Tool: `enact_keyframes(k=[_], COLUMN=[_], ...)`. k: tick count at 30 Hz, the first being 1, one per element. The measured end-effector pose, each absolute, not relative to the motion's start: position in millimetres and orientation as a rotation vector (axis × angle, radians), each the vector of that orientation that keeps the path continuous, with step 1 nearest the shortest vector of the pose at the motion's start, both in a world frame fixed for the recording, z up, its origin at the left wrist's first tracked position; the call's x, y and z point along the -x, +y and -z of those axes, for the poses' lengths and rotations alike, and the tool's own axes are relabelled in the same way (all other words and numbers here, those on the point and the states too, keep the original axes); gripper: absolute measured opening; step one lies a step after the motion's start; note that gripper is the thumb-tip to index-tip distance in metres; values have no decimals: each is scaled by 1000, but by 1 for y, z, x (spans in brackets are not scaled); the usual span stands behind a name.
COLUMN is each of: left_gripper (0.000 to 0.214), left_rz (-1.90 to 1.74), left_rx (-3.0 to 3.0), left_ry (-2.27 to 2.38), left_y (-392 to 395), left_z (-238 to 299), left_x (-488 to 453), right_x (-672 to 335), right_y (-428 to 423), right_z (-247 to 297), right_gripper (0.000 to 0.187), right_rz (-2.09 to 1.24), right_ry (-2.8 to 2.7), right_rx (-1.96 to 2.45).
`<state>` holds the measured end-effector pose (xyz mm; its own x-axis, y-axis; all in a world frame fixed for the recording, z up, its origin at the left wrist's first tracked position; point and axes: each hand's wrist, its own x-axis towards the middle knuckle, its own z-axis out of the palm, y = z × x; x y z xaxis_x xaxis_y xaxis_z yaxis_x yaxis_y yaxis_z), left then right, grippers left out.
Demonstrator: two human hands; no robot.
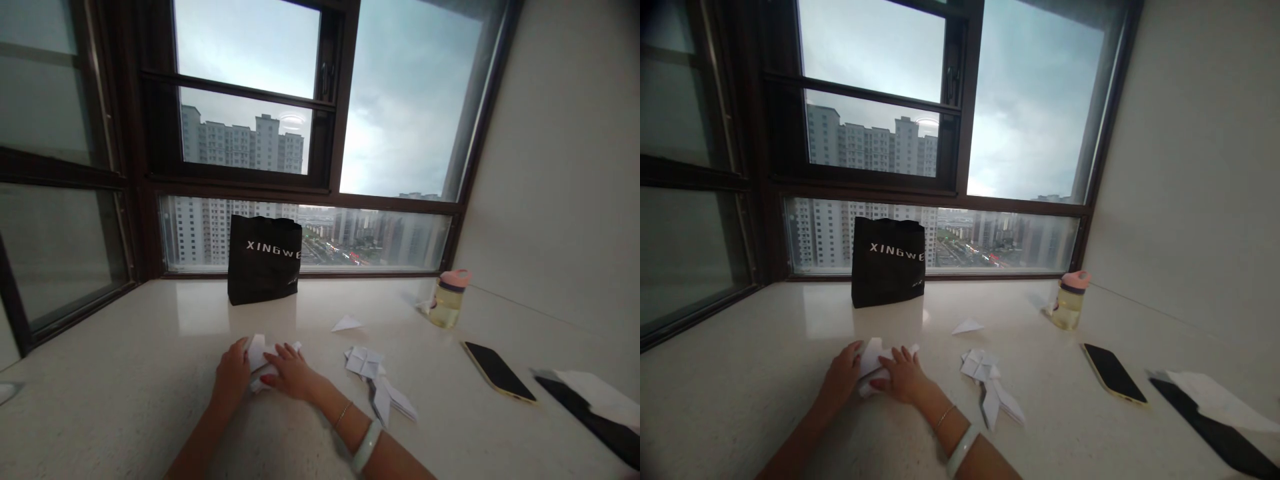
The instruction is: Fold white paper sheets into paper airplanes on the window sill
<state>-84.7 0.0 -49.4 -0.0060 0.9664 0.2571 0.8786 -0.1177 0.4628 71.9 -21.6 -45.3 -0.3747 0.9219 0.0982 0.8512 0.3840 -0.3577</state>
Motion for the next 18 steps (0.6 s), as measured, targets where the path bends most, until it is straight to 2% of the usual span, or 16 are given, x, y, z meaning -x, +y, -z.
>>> enact_keyframes(k=[2,5,9,12,18], left_gripper=[42,41,49,55,54], left_rz=[-932,-1004,-877,-753,-669], left_rx=[-2074,-2077,-2123,-2163,-2178], left_ry=[1977,1934,1876,1875,1781], left_y=[2,3,-2,-7,-16], left_z=[49,52,60,63,62], left_x=[89,87,73,65,56], right_x=[-76,-116,-202,-239,-175], right_y=[-37,-59,-82,-90,-75], right_z=[39,32,50,75,92], right_gripper=[58,59,63,61,55], right_rz=[-295,-93,160,138,94], right_ry=[-2328,-2094,-1593,-1553,-1930], right_rx=[1498,1727,2270,2432,2150])
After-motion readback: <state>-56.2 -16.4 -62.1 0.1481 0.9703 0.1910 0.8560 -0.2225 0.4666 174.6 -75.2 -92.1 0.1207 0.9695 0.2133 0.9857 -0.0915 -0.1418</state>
